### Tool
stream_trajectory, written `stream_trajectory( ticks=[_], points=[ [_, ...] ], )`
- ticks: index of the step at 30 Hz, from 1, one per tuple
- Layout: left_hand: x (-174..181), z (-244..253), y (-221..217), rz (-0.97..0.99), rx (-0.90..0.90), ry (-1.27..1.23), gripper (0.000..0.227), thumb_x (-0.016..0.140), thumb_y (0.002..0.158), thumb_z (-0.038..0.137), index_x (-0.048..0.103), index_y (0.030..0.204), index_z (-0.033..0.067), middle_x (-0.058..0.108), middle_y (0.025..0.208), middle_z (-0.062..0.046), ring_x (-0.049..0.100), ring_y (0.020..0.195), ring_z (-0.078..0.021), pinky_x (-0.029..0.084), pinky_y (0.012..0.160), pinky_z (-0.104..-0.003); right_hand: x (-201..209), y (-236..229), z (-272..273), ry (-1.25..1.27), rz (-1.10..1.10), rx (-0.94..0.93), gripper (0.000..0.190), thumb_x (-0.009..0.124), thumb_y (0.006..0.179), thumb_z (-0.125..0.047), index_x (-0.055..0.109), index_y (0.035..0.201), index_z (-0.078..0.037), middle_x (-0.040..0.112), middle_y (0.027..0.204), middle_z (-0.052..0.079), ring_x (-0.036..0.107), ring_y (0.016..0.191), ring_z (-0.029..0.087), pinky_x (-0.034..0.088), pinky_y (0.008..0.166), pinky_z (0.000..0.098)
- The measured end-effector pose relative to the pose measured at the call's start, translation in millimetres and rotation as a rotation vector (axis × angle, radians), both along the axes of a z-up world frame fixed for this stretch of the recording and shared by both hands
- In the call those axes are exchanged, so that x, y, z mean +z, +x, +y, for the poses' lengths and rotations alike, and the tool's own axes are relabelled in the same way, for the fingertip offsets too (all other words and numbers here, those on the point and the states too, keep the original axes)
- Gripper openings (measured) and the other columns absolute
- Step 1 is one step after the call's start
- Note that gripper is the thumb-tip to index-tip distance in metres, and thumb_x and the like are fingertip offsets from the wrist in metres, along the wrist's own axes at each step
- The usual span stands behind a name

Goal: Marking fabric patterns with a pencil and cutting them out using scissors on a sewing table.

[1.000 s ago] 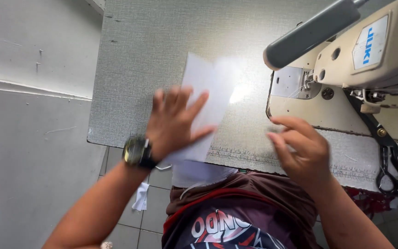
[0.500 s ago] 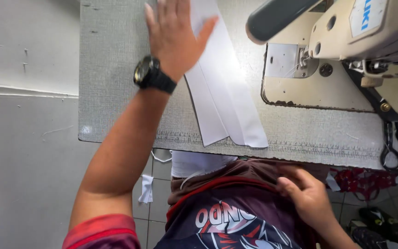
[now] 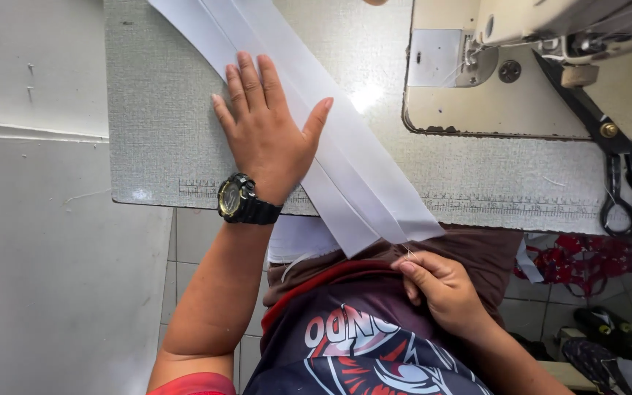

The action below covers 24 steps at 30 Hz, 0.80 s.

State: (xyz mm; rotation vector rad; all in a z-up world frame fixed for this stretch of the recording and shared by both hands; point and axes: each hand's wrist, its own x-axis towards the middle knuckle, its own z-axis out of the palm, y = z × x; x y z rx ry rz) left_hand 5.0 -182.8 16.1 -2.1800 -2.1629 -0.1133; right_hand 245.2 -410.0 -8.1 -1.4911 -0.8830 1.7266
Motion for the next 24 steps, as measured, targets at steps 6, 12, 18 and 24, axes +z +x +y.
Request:
stream_trajectory(
  ticks=[6,12,18,24],
  points=[
    [1.0,2.0,6.2,-0.029,0.023,0.026,0.099,0.043,0.101,0.081,0.032,0.16,0.0025,0.027,0.165,-0.022,0.026,0.153,-0.0384,0.024,0.119,-0.065,3.2,13.0,-18.9,0.166,-0.152,-0.244,0.024,0.052,0.107,-0.015,0.07,0.1,-0.001,0.062,0.067,0.008,0.059,0.061,0.016,0.05,0.058,0.0275],
    [0.2,1.7,8.3,-0.021,0.04,0.049,0.098,0.048,0.102,0.08,0.034,0.159,0.0018,0.028,0.165,-0.022,0.027,0.153,-0.0382,0.027,0.118,-0.065,-18.8,19.8,-15.2,0.03,-0.148,-0.177,0.03,0.052,0.105,-0.017,0.072,0.092,0.001,0.066,0.069,0.011,0.063,0.064,0.02,0.053,0.067,0.0307],
    [-1.5,2.2,10.7,0.03,0.045,0.058,0.1,0.046,0.102,0.082,0.034,0.159,0.0014,0.029,0.164,-0.023,0.029,0.152,-0.0391,0.029,0.117,-0.065,52.4,6.8,-6.6,0.883,-0.304,0.035,0.019,0.054,0.095,-0.005,0.069,0.087,0.003,0.069,0.114,0.03,0.074,0.105,0.032,0.061,0.1,0.0414],
    [-1.6,-1.0,7.0,0.03,0.031,0.056,0.099,0.045,0.102,0.083,0.033,0.16,0.003,0.029,0.165,-0.021,0.029,0.153,-0.0371,0.029,0.117,-0.065,9.4,-13.9,27.0,0.465,-0.418,-0.009,0.032,0.047,0.102,-0.017,0.043,0.07,-0.011,0.038,0.062,-0.003,0.037,0.057,0.014,0.034,0.056,0.0329]
  ],
)
